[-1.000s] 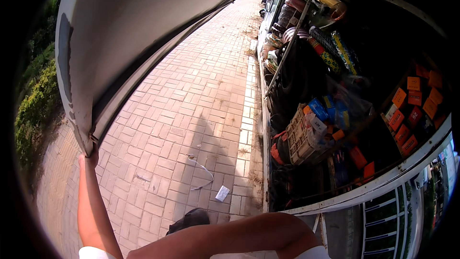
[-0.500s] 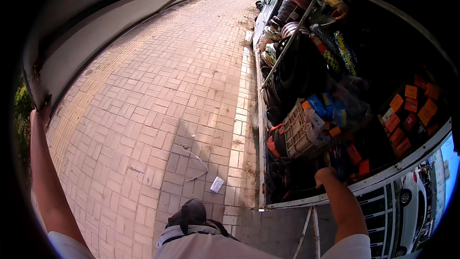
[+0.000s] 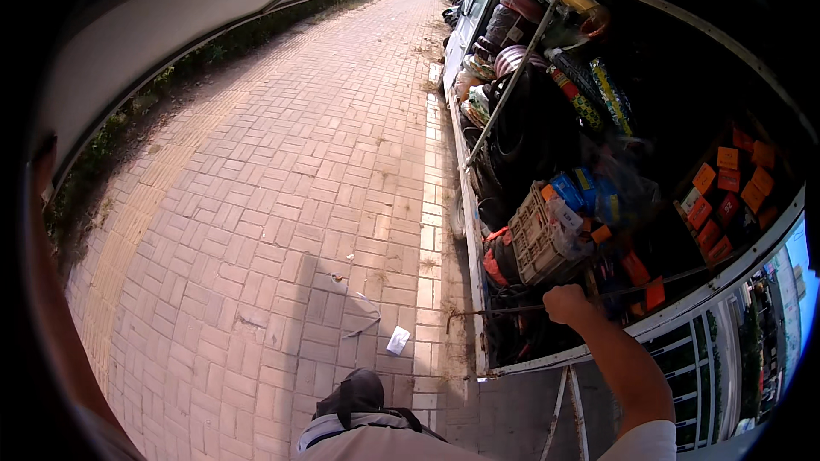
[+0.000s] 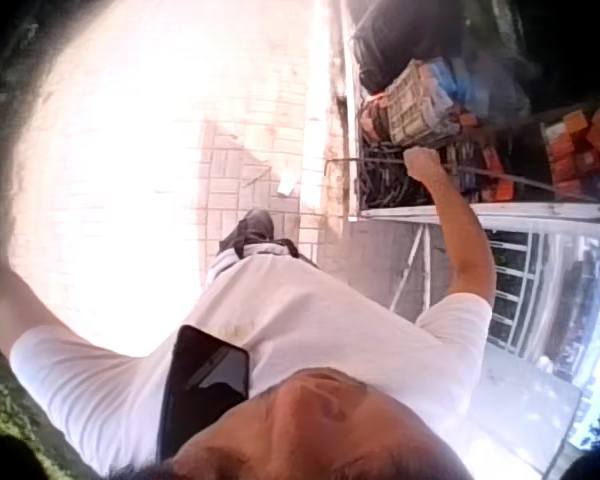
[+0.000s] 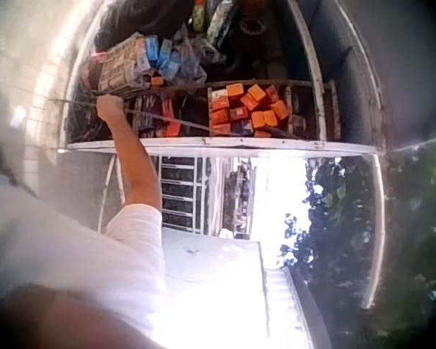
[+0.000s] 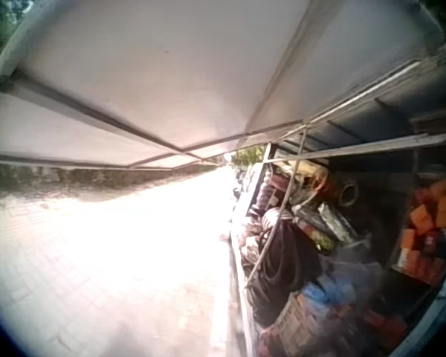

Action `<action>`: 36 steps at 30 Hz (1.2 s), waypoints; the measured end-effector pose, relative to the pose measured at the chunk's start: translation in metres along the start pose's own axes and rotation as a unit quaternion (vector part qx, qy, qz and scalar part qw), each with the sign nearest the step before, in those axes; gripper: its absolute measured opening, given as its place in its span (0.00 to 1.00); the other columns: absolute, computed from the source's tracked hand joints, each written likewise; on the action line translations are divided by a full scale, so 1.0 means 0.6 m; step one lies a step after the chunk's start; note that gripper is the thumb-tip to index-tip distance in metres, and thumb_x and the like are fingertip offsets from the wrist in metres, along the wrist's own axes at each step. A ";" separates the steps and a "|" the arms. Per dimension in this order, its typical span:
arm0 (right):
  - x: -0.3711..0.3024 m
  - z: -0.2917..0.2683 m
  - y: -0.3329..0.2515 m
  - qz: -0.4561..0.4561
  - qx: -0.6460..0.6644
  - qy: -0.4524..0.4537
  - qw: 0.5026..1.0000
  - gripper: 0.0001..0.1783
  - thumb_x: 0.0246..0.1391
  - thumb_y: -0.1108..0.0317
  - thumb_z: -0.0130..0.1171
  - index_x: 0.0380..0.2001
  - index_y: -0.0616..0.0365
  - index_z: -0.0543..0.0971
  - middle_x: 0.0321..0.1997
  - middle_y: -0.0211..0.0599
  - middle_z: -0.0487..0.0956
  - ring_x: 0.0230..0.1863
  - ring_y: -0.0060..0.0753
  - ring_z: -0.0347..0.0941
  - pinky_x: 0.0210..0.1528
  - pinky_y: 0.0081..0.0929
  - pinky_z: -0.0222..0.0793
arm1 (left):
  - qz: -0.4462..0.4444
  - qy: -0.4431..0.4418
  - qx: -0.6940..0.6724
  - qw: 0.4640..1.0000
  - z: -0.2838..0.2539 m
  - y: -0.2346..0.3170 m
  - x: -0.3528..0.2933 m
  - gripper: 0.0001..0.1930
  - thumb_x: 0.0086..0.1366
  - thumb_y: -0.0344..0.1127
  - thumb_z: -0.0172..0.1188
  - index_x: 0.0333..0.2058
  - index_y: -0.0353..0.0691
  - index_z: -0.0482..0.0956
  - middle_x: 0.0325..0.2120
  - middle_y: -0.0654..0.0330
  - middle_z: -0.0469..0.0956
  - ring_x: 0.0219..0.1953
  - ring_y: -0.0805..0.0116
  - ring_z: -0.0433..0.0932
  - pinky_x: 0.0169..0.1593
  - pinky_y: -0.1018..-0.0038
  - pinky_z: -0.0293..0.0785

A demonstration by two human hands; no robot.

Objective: The person unlocks a gate and enters a storage area filled with tires. They pick up, inspect, and move several wrapped and unwrapped tires, stacking them in a pile. The person handles tires one at a time, shifting them to rearrange the stack.

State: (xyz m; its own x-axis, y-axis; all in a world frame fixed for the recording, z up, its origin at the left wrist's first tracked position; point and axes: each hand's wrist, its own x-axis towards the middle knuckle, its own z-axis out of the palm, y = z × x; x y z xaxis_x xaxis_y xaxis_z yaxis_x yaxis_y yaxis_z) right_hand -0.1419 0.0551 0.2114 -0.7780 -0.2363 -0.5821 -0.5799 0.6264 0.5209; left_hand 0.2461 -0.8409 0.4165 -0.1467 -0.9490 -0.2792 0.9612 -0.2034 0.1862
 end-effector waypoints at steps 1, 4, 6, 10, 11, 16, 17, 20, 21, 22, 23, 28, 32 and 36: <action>-0.036 -0.028 -0.019 -0.015 0.001 0.035 0.999 0.08 0.54 0.66 0.56 0.24 0.52 0.81 0.23 0.36 0.78 0.28 0.42 0.77 0.28 0.45 0.73 | -0.013 0.007 -0.004 1.000 -0.013 -0.030 0.020 0.24 0.70 0.47 0.44 0.57 0.37 0.68 0.57 0.54 0.70 0.58 0.58 0.69 0.61 0.61 0.64; -0.143 -0.152 -0.096 -0.103 -0.010 0.281 0.954 0.08 0.51 0.63 0.59 0.33 0.53 0.80 0.28 0.35 0.79 0.31 0.41 0.78 0.28 0.43 0.73 | -0.002 -0.009 -0.028 1.000 0.033 0.013 -0.016 0.24 0.70 0.47 0.44 0.57 0.37 0.68 0.57 0.54 0.69 0.58 0.57 0.68 0.61 0.62 0.65; -0.211 -0.259 -0.127 -0.166 0.049 0.395 0.902 0.12 0.50 0.63 0.61 0.39 0.53 0.78 0.30 0.35 0.78 0.32 0.38 0.78 0.29 0.42 0.73 | 0.021 -0.015 -0.034 0.999 0.062 0.038 -0.058 0.24 0.70 0.47 0.44 0.57 0.38 0.68 0.57 0.54 0.69 0.59 0.57 0.68 0.61 0.62 0.65; -0.368 -0.432 -0.115 -0.178 0.129 0.638 0.738 0.12 0.51 0.71 0.60 0.40 0.59 0.80 0.24 0.38 0.76 0.25 0.35 0.75 0.25 0.35 0.68 | -0.006 0.028 -0.032 0.999 0.051 -0.017 -0.047 0.24 0.68 0.46 0.47 0.57 0.37 0.68 0.57 0.53 0.69 0.58 0.56 0.69 0.59 0.60 0.67; -0.392 -0.456 -0.107 -0.181 0.151 0.675 0.699 0.11 0.51 0.73 0.60 0.40 0.61 0.80 0.23 0.39 0.75 0.23 0.34 0.74 0.24 0.32 0.66 | -0.009 0.035 -0.022 0.999 0.053 -0.015 -0.055 0.24 0.68 0.45 0.48 0.57 0.37 0.68 0.57 0.52 0.68 0.58 0.55 0.69 0.59 0.59 0.67; -0.408 -0.512 -0.072 -0.174 0.161 0.727 0.645 0.10 0.54 0.75 0.57 0.39 0.67 0.79 0.21 0.40 0.73 0.19 0.27 0.67 0.22 0.24 0.60 | -0.013 0.083 -0.053 0.995 0.047 -0.046 -0.135 0.23 0.65 0.41 0.51 0.55 0.34 0.67 0.56 0.48 0.68 0.56 0.52 0.71 0.56 0.53 0.69; -0.402 -0.521 -0.072 -0.177 0.163 0.735 0.634 0.10 0.54 0.75 0.56 0.39 0.67 0.79 0.20 0.39 0.73 0.19 0.27 0.67 0.22 0.24 0.60 | -0.007 0.084 -0.079 0.993 0.055 -0.033 -0.147 0.22 0.65 0.40 0.51 0.54 0.33 0.68 0.56 0.47 0.69 0.56 0.51 0.71 0.56 0.52 0.69; -0.419 -0.525 -0.066 -0.162 0.166 0.739 0.632 0.10 0.54 0.76 0.56 0.39 0.68 0.79 0.20 0.38 0.72 0.18 0.26 0.66 0.22 0.24 0.59 | -0.035 0.029 -0.024 0.999 0.055 -0.004 -0.034 0.22 0.65 0.40 0.51 0.54 0.32 0.67 0.56 0.47 0.67 0.55 0.50 0.71 0.56 0.50 0.69; -0.416 -0.525 -0.064 -0.168 0.173 0.740 0.628 0.10 0.54 0.76 0.56 0.39 0.68 0.79 0.20 0.38 0.71 0.18 0.26 0.66 0.22 0.24 0.59 | -0.034 0.016 -0.014 0.999 0.060 0.010 -0.014 0.23 0.65 0.40 0.50 0.54 0.32 0.66 0.57 0.48 0.67 0.55 0.50 0.71 0.56 0.50 0.69; -0.417 -0.525 -0.065 -0.170 0.175 0.741 0.625 0.10 0.54 0.76 0.55 0.39 0.68 0.79 0.20 0.38 0.71 0.18 0.26 0.66 0.22 0.24 0.59 | -0.042 0.013 -0.027 0.999 0.062 0.014 -0.004 0.23 0.66 0.40 0.50 0.55 0.32 0.66 0.57 0.48 0.66 0.55 0.50 0.71 0.56 0.50 0.69; -0.414 -0.525 -0.066 -0.172 0.181 0.743 0.621 0.10 0.54 0.76 0.55 0.39 0.68 0.79 0.20 0.38 0.71 0.18 0.26 0.66 0.22 0.24 0.59 | -0.047 0.009 -0.039 0.998 0.065 0.022 0.004 0.23 0.66 0.40 0.50 0.55 0.32 0.65 0.57 0.48 0.66 0.56 0.50 0.70 0.56 0.50 0.69; -0.417 -0.523 -0.074 -0.159 0.160 0.747 0.625 0.09 0.54 0.75 0.56 0.37 0.68 0.79 0.19 0.37 0.71 0.19 0.27 0.67 0.22 0.24 0.59 | -0.084 0.034 -0.086 0.992 0.032 -0.042 -0.050 0.24 0.67 0.42 0.48 0.57 0.33 0.62 0.58 0.47 0.64 0.58 0.50 0.68 0.57 0.50 0.68; -0.414 -0.517 -0.074 -0.177 0.169 0.749 0.616 0.09 0.54 0.74 0.56 0.37 0.68 0.78 0.20 0.38 0.72 0.20 0.29 0.67 0.24 0.25 0.61 | -0.077 0.028 -0.072 0.994 0.016 -0.029 -0.069 0.24 0.67 0.42 0.47 0.57 0.35 0.62 0.58 0.46 0.64 0.60 0.51 0.66 0.58 0.51 0.67; -0.410 -0.514 -0.073 -0.188 0.169 0.749 0.612 0.09 0.54 0.74 0.57 0.37 0.67 0.79 0.21 0.39 0.73 0.21 0.32 0.68 0.25 0.26 0.62 | -0.052 0.035 -0.071 0.995 -0.006 -0.041 -0.070 0.25 0.67 0.42 0.47 0.58 0.36 0.60 0.59 0.46 0.62 0.59 0.50 0.66 0.60 0.51 0.65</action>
State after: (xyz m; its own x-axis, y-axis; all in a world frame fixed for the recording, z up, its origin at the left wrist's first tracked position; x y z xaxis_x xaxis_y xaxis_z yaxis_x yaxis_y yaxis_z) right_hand 0.0004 -0.1433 0.5246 -0.0993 -0.6686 0.7370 -0.9004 0.3756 0.2194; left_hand 0.2293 -0.7951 0.4203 -0.2354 -0.9041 -0.3566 0.9658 -0.2587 0.0183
